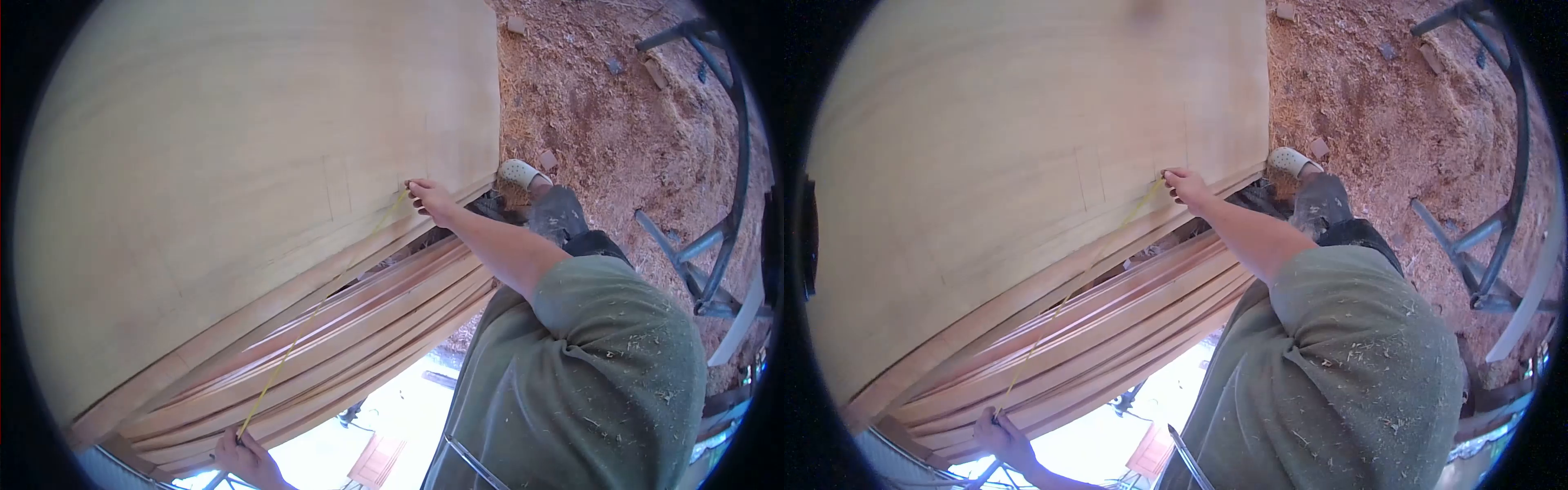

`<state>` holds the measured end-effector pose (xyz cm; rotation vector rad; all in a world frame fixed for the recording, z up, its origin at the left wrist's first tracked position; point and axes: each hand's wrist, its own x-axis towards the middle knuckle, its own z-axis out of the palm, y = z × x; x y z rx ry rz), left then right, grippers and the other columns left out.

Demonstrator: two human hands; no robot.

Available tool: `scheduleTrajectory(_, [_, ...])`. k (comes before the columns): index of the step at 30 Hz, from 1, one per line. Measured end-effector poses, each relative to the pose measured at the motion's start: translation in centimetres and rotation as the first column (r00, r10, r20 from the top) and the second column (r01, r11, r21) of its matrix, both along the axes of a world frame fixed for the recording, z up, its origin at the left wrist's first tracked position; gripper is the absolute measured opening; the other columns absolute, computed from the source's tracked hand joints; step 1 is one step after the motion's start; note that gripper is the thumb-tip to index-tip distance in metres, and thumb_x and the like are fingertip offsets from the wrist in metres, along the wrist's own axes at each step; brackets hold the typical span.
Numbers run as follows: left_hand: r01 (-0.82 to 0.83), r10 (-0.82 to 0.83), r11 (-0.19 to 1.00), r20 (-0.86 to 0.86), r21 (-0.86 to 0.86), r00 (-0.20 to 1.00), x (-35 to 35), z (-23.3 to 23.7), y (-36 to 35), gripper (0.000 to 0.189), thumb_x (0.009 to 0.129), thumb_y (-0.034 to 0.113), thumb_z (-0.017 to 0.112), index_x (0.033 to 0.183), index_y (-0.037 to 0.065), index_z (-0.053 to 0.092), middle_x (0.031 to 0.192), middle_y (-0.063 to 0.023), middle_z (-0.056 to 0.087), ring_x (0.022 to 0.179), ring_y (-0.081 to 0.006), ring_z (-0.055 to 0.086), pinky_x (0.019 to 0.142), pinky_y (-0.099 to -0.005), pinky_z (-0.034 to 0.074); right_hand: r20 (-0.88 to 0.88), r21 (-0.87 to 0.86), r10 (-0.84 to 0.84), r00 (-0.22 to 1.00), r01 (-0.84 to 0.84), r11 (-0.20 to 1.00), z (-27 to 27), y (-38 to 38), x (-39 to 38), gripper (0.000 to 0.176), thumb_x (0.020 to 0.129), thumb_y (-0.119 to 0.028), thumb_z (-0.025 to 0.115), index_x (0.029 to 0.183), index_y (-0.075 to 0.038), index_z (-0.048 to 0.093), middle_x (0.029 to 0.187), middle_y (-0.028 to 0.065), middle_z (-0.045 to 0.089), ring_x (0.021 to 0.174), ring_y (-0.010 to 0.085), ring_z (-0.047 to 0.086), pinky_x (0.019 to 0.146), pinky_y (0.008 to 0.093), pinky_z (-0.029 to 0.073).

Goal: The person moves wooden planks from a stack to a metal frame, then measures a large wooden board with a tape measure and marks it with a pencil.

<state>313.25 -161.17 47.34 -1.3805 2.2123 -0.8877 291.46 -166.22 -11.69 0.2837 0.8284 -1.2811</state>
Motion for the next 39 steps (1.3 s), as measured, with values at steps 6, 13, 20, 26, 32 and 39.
scheduleTrajectory(6, [0.182, -0.19, 0.982, 0.236, 0.054, 0.953, -1.2, 1.9, -2.3, 0.022, 0.091, 0.015, 0.053, 0.104, -0.002, 0.057, 0.099, -0.0161, 0.058, 0.099, -0.0356, 0.05, 0.086, -0.0482, 0.037, -0.129, 0.143, -0.095, 0.987, 0.113, 0.983, 0.9, -1.0, 2.6, 0.025, 0.095, -0.027, 0.057, 0.114, -0.014, 0.066, 0.085, -0.0037, 0.058, 0.069, 0.0089, 0.05, 0.062, 0.0263, 0.043])
scheduleTrajectory(13, [0.062, -0.048, 0.996, 0.187, -0.068, 0.981, -2.7, 1.9, -2.2, 0.023, 0.09, 0.011, 0.058, 0.109, -0.001, 0.061, 0.102, -0.0172, 0.057, 0.101, -0.0323, 0.051, 0.087, -0.0441, 0.04, -0.063, 0.177, -0.198, 0.978, 0.207, 0.962, 0.4, -1.6, 3.3, 0.025, 0.091, -0.02, 0.062, 0.114, -0.011, 0.066, 0.088, -0.001, 0.062, 0.072, 0.0114, 0.054, 0.063, 0.0285, 0.047])
scheduleTrajectory(20, [0.204, -0.2, 0.979, 0.316, 0.02, 0.928, -3.8, 3.3, -3.5, 0.024, 0.092, 0.012, 0.058, 0.109, -0.004, 0.061, 0.103, -0.0176, 0.06, 0.099, -0.0319, 0.055, 0.086, -0.043, 0.042, 0.036, 0.196, -0.258, 0.966, 0.246, 0.949, 0.5, -2.1, 3.5, 0.022, 0.09, -0.022, 0.065, 0.111, -0.012, 0.064, 0.088, -0.0016, 0.062, 0.077, 0.0116, 0.055, 0.067, 0.0311, 0.048])
scheduleTrajectory(26, [0.389, -0.387, 0.92, 0.262, 0.046, 0.884, -8.1, 2.0, -4.5, 0.024, 0.093, 0.016, 0.058, 0.076, -0.001, 0.059, 0.092, -0.0113, 0.067, 0.074, -0.0294, 0.057, 0.064, -0.0431, 0.042, 0.118, 0.218, -0.296, 0.948, 0.266, 0.939, -0.1, -2.2, 3.9, 0.021, 0.091, -0.022, 0.065, 0.109, -0.012, 0.063, 0.086, -0.0031, 0.061, 0.075, 0.0104, 0.055, 0.067, 0.0302, 0.048])
scheduleTrajectory(32, [0.433, -0.438, 0.898, 0.241, 0.077, 0.866, -8.9, 2.4, -4.7, 0.021, 0.093, 0.016, 0.059, 0.081, -0.001, 0.061, 0.091, -0.0089, 0.069, 0.074, -0.028, 0.058, 0.063, -0.0414, 0.042, 0.129, 0.207, -0.306, 0.943, 0.276, 0.939, 0.1, -2.0, 3.7, 0.021, 0.091, -0.021, 0.065, 0.11, -0.012, 0.063, 0.086, -0.0032, 0.06, 0.074, 0.0103, 0.055, 0.067, 0.0299, 0.047])
scheduleTrajectory(39, [0.433, -0.44, 0.897, 0.275, 0.088, 0.855, -9.8, 2.8, -4.7, 0.013, 0.092, 0.014, 0.06, 0.094, 0.001, 0.058, 0.091, -0.0097, 0.069, 0.074, -0.0302, 0.059, 0.06, -0.0428, 0.043, 0.101, 0.197, -0.254, 0.962, 0.231, 0.953, 0.5, -1.9, 3.3, 0.022, 0.091, -0.021, 0.064, 0.111, -0.011, 0.063, 0.089, -0.0024, 0.061, 0.077, 0.0108, 0.055, 0.07, 0.0308, 0.047])
